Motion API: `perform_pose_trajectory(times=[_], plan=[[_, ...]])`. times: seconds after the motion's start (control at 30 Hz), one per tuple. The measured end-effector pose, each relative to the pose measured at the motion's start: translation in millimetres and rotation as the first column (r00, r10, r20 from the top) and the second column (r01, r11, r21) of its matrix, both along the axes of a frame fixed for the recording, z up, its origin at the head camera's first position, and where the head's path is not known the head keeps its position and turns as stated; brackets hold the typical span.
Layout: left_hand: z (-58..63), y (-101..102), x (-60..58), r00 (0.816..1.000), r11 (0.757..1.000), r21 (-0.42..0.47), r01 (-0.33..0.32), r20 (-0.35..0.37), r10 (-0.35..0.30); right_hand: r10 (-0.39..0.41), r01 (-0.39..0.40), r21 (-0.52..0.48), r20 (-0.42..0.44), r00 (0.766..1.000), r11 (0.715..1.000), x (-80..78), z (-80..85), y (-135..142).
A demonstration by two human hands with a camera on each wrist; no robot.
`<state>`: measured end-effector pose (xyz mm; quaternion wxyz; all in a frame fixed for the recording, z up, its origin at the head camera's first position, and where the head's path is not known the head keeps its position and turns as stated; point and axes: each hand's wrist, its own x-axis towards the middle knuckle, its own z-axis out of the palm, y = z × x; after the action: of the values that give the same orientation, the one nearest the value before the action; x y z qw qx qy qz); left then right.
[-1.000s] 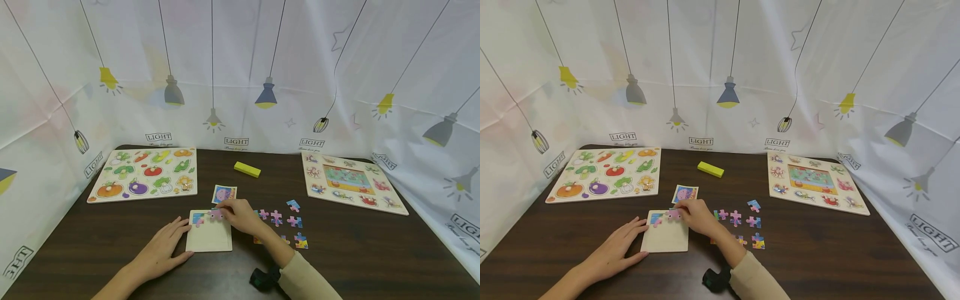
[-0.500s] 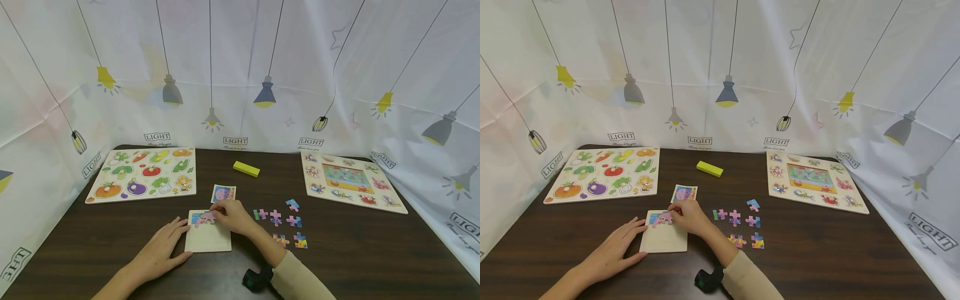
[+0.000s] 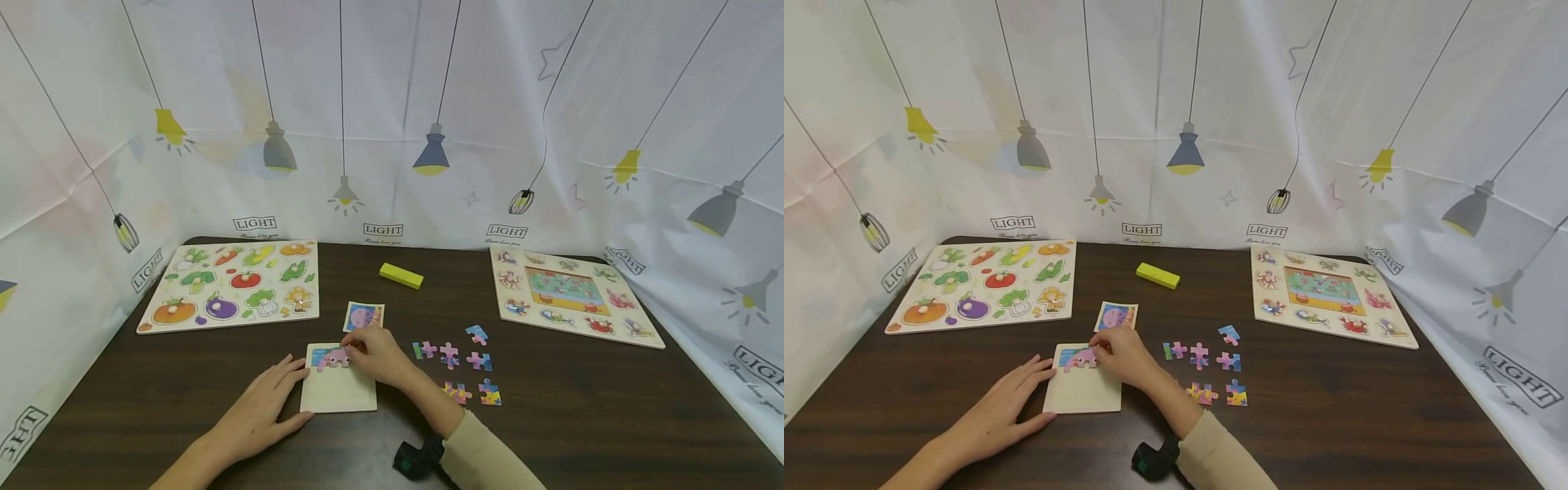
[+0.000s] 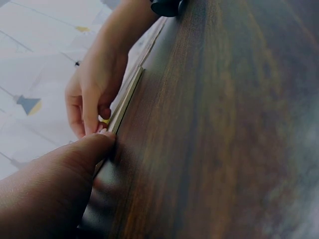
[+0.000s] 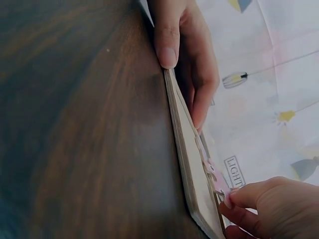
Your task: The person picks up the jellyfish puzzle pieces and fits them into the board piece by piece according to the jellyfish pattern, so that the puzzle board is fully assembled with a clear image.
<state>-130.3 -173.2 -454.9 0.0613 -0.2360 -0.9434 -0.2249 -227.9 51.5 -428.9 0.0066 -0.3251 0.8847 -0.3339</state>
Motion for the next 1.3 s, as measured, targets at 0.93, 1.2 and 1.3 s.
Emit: perform_pose_trajectory(times=[0.93, 1.2, 1.3], plan=[[0.3, 0.4, 0.7, 0.998, 1.0, -0.002, 0.017, -0.053, -0.017, -0.01, 0.023, 0.097, -0.132, 0.991, 0.995, 0.1, -5.3, -3.2], [-0.5, 0.4, 1.1, 0.998, 1.0, 0.005, 0.019, -0.058, -0.019, 0.008, 0.003, 0.08, -0.139, 0.99, 0.997, 2.9, -6.2, -2.9], [-0.7, 0.4, 1.4, 0.998, 1.0, 0.009, 0.017, -0.055, -0.016, 0.009, 0.003, 0.08, -0.154, 0.988, 0.997, 3.8, -7.1, -3.1]])
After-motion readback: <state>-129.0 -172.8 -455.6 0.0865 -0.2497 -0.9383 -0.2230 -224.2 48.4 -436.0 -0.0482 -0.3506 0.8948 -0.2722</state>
